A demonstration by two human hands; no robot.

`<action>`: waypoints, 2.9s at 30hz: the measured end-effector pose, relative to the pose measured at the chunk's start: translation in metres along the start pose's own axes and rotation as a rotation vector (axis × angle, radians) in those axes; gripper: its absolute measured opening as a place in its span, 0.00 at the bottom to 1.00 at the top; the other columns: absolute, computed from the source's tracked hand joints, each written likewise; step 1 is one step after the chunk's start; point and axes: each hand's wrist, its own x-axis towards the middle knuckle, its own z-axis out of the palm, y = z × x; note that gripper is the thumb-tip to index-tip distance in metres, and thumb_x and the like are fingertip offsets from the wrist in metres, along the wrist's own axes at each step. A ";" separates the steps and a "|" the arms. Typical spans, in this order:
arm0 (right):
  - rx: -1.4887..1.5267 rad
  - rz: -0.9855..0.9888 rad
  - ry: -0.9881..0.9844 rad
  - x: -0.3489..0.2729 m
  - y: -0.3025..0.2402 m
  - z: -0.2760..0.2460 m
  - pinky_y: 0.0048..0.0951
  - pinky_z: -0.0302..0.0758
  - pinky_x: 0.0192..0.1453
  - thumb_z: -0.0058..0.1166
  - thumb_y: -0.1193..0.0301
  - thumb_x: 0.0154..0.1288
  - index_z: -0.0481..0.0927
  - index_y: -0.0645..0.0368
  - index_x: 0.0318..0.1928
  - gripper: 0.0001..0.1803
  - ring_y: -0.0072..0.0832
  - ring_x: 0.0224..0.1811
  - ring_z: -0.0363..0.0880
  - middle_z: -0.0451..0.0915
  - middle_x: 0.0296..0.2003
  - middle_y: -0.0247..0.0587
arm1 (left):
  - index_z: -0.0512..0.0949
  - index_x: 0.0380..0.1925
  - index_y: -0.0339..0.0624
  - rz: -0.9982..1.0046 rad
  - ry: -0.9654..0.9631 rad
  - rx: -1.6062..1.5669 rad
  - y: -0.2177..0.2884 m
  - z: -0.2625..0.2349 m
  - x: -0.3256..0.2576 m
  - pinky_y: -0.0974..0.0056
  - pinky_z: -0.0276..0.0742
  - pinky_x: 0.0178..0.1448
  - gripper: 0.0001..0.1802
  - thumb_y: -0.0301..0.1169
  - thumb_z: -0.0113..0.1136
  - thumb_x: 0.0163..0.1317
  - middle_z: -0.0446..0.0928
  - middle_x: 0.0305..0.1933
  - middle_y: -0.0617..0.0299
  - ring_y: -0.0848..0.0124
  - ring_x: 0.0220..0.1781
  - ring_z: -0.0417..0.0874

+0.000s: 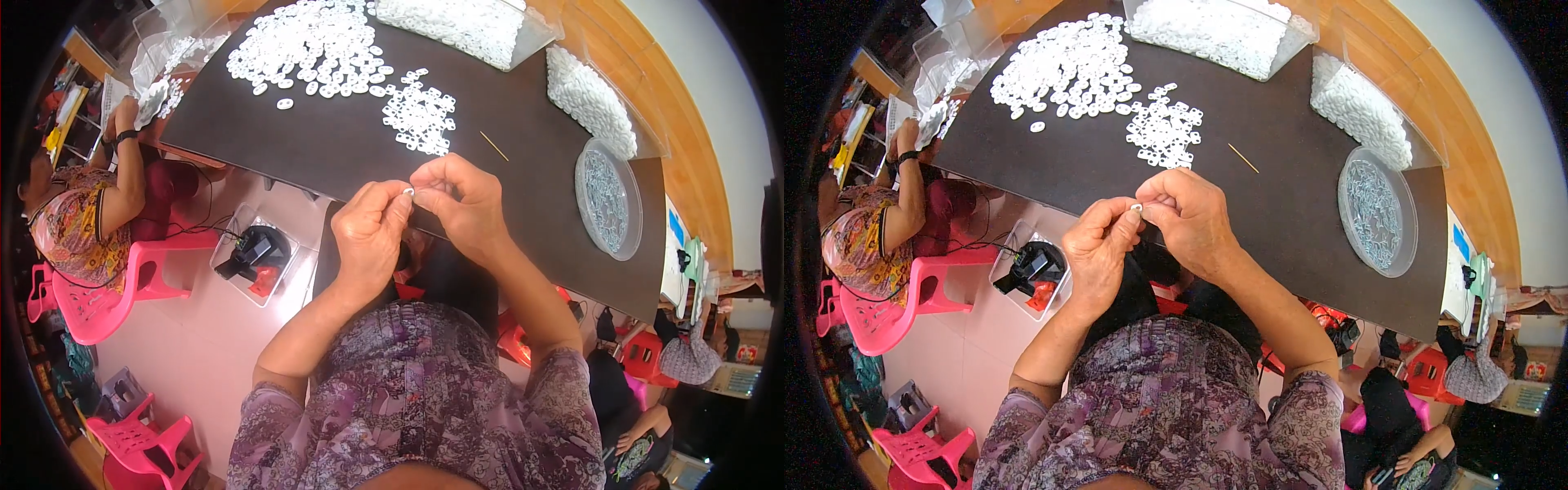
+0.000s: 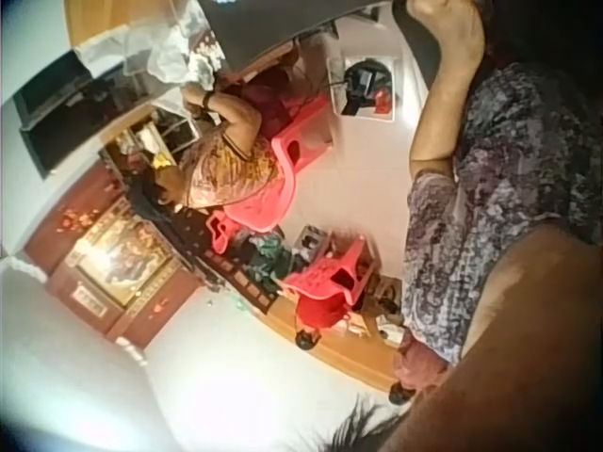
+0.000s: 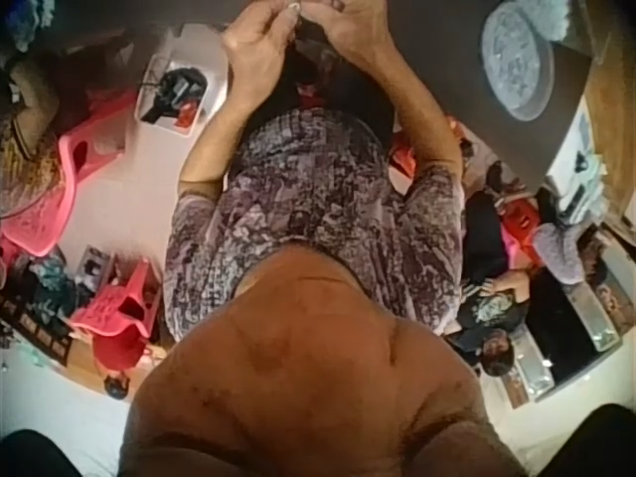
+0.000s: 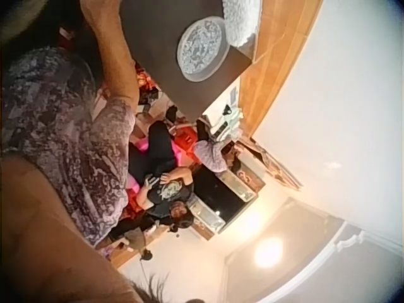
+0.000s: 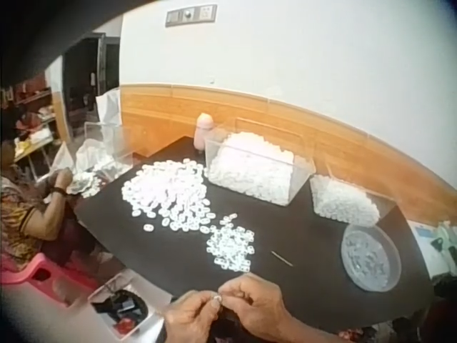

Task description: The recorder is manually inserting small metal pins into plastic housings to assemble hardware components at a workstation.

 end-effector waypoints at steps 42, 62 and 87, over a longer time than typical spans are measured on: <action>-0.727 -0.440 0.104 0.126 0.052 0.027 0.40 0.69 0.37 0.59 0.72 0.52 0.80 0.60 0.27 0.05 0.42 0.33 0.72 0.74 0.26 0.46 | 0.78 0.35 0.31 -0.331 0.208 -0.619 0.000 -0.028 0.032 0.71 0.73 0.28 0.08 0.26 0.58 0.61 0.79 0.28 0.57 0.74 0.24 0.77; 0.488 0.340 -0.208 0.065 0.015 0.007 0.18 0.68 0.31 0.54 0.73 0.61 0.80 0.66 0.39 0.09 0.19 0.26 0.74 0.80 0.27 0.40 | 0.77 0.34 0.32 -0.391 0.195 -0.636 0.008 -0.031 0.029 0.72 0.72 0.27 0.08 0.28 0.58 0.61 0.78 0.27 0.57 0.74 0.24 0.77; 0.611 0.222 0.171 0.000 0.007 0.002 0.20 0.74 0.42 0.54 0.79 0.61 0.76 0.69 0.42 0.09 0.19 0.34 0.77 0.79 0.33 0.37 | 0.76 0.34 0.31 -0.404 0.109 -0.669 0.030 0.005 0.017 0.67 0.77 0.31 0.07 0.26 0.54 0.63 0.80 0.32 0.50 0.66 0.31 0.83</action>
